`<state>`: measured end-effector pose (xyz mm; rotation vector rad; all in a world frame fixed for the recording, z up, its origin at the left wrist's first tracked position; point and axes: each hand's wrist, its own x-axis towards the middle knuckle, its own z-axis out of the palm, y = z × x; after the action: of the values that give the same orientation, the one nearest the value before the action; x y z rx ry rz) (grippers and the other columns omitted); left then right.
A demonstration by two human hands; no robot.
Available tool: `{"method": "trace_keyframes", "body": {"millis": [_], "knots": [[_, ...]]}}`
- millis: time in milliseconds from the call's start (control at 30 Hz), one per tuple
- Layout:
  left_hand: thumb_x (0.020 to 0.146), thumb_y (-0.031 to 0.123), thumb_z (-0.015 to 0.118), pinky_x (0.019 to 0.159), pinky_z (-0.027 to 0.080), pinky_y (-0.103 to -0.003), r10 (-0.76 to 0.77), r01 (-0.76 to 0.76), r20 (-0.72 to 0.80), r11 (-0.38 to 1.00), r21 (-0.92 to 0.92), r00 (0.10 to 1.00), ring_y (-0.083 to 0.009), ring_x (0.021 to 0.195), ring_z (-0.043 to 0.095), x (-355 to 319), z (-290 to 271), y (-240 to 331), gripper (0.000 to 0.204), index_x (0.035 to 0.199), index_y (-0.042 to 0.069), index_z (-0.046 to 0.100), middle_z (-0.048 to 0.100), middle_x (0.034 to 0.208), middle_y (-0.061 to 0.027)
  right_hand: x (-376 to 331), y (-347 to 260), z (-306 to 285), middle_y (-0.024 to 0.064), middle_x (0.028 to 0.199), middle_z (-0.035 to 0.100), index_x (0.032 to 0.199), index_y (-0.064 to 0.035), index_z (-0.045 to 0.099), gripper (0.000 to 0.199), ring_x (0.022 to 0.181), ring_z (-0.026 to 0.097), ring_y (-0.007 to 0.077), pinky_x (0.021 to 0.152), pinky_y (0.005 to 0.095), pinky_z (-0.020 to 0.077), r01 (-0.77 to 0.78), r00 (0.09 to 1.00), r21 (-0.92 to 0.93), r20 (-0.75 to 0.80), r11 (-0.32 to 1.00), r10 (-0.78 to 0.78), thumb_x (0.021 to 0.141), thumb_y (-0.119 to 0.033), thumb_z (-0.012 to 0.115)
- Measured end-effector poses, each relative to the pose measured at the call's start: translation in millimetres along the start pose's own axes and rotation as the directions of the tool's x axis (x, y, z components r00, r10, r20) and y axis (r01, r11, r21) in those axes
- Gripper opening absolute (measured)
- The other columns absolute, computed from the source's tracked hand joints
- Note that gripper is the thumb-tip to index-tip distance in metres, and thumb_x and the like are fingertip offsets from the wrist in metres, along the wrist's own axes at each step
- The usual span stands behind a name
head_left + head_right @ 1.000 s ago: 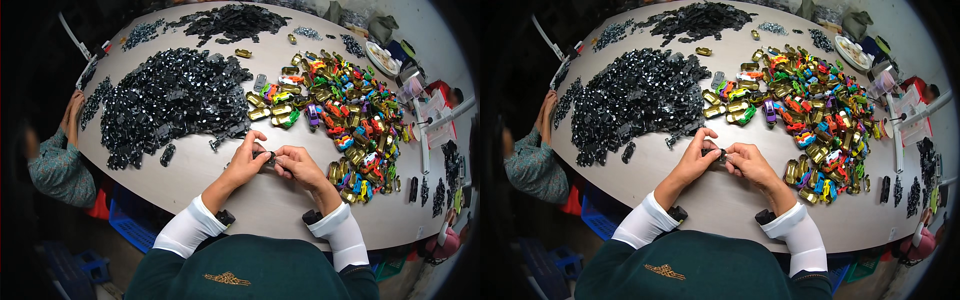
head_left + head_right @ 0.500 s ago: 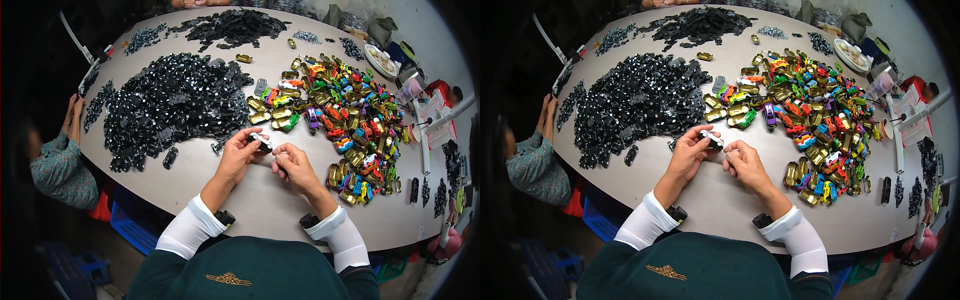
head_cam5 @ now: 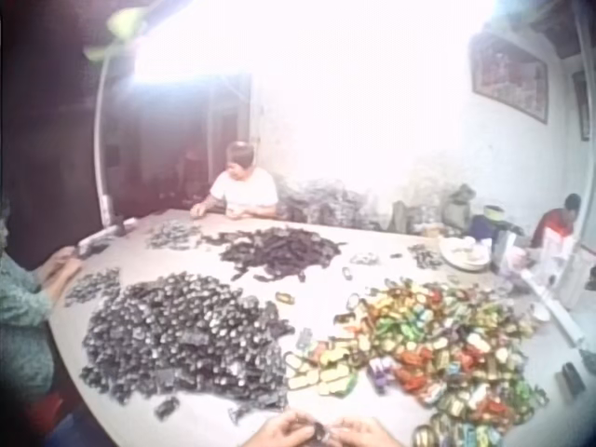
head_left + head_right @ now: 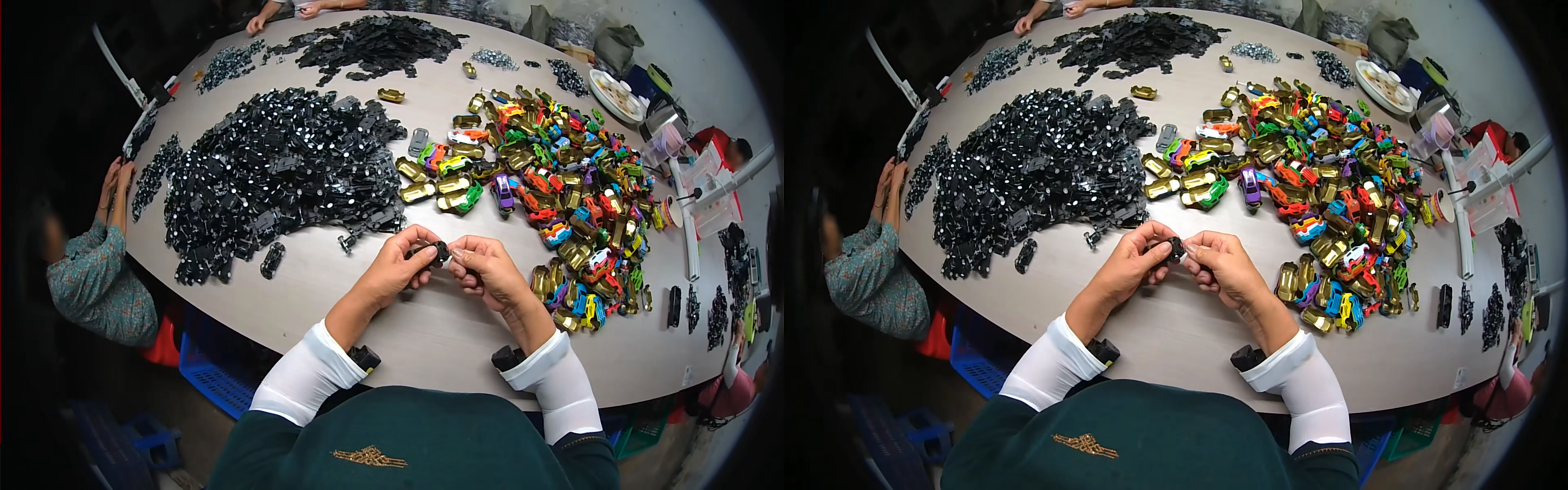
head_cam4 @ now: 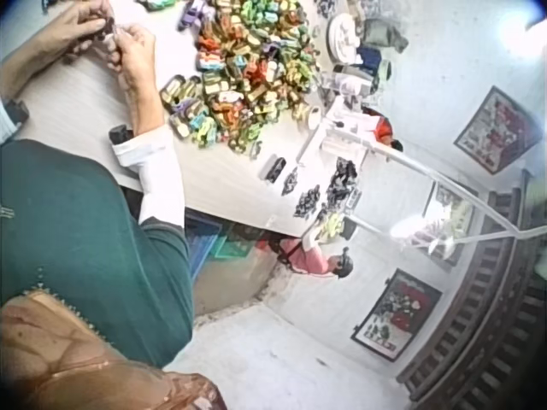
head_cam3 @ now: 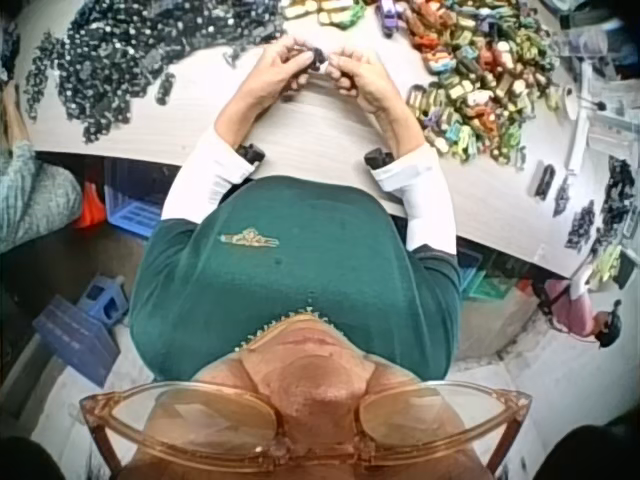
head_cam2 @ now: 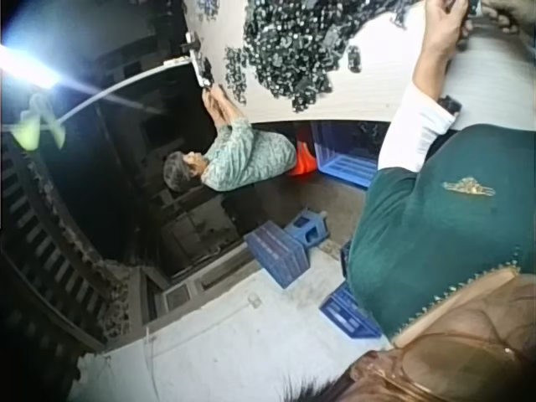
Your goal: The person sits at a table and assembles small plastic components by hand. They repeatedly pick up a black base piece and a colored top piece, press them together, and place the finished unit on the table. The process is continuous and repetitive throughout the clip.
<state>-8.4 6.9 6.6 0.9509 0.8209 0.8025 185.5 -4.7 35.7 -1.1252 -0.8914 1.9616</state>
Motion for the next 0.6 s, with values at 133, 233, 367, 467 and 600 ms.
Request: {"method": "trace_keyframes", "body": {"millis": [133, 233, 367, 467, 600], "knots": [[0.095, 0.013, 0.058, 0.047, 0.038, -0.016, -0.006, 0.007, -0.010, 0.998, 0.069, 1.000, -0.0023, 0.056, 0.047, -0.5, 2.3, 0.2, 0.009, 0.101, 0.007, 0.053, 0.058, 0.083, 0.0005, 0.6, 2.1, 0.8, 0.0008, 0.067, 0.054, 0.094, -0.0044, 0.055, 0.011, 0.047, 0.040, 0.0034, 0.037, 0.0173, 0.0284, -0.025, 1.000, 0.062, 0.003, 0.998, 0.025, 0.094, -0.016, 0.057], [0.094, 0.012, 0.058, 0.048, 0.037, -0.016, 0.068, -0.063, -0.032, 0.990, 0.126, 0.997, -0.0016, 0.057, 0.046, 1.2, 4.2, -5.6, 0.009, 0.099, 0.007, 0.052, 0.058, 0.085, 0.0003, 2.2, 6.6, 0.3, 0.0016, 0.067, 0.054, 0.093, -0.0038, 0.055, 0.012, 0.047, 0.041, 0.0035, 0.037, 0.0173, 0.0286, -0.010, 1.000, 0.079, 0.003, 0.997, 0.010, 0.094, -0.015, 0.057], [0.094, 0.010, 0.058, 0.050, 0.039, -0.017, 0.098, -0.092, -0.033, 0.985, 0.145, 0.995, -0.0017, 0.062, 0.047, 2.8, 2.6, -9.3, 0.009, 0.098, 0.006, 0.052, 0.058, 0.087, -0.0010, 2.6, 10.0, 1.9, 0.0020, 0.066, 0.055, 0.093, -0.0030, 0.055, 0.010, 0.047, 0.042, 0.0038, 0.037, 0.0177, 0.0304, 0.032, 0.999, 0.083, -0.005, 0.996, -0.032, 0.093, -0.013, 0.058], [0.092, 0.007, 0.058, 0.057, 0.043, -0.020, 0.218, -0.197, -0.048, 0.942, 0.271, 0.975, -0.0051, 0.068, 0.051, 3.0, 1.4, -12.9, 0.009, 0.098, 0.003, 0.053, 0.061, 0.087, -0.0037, 2.7, 14.0, 9.3, 0.0010, 0.065, 0.055, 0.093, -0.0014, 0.057, 0.010, 0.049, 0.044, 0.0036, 0.039, 0.0179, 0.0326, 0.105, 0.992, -0.089, -0.067, 0.990, -0.111, 0.094, -0.011, 0.057], [0.089, 0.005, 0.059, 0.073, 0.049, -0.029, 0.384, -0.313, -0.069, 0.832, 0.459, 0.921, -0.0154, 0.079, 0.062, 4.8, 4.0, -17.7, 0.010, 0.096, -0.001, 0.056, 0.066, 0.087, -0.0105, 13.7, 33.6, 5.5, -0.0015, 0.064, 0.055, 0.094, 0.0011, 0.061, 0.012, 0.050, 0.044, 0.0023, 0.043, 0.0176, 0.0338, 0.349, 0.890, -0.585, -0.036, 0.732, -0.454, 0.094, -0.010, 0.056]]}}
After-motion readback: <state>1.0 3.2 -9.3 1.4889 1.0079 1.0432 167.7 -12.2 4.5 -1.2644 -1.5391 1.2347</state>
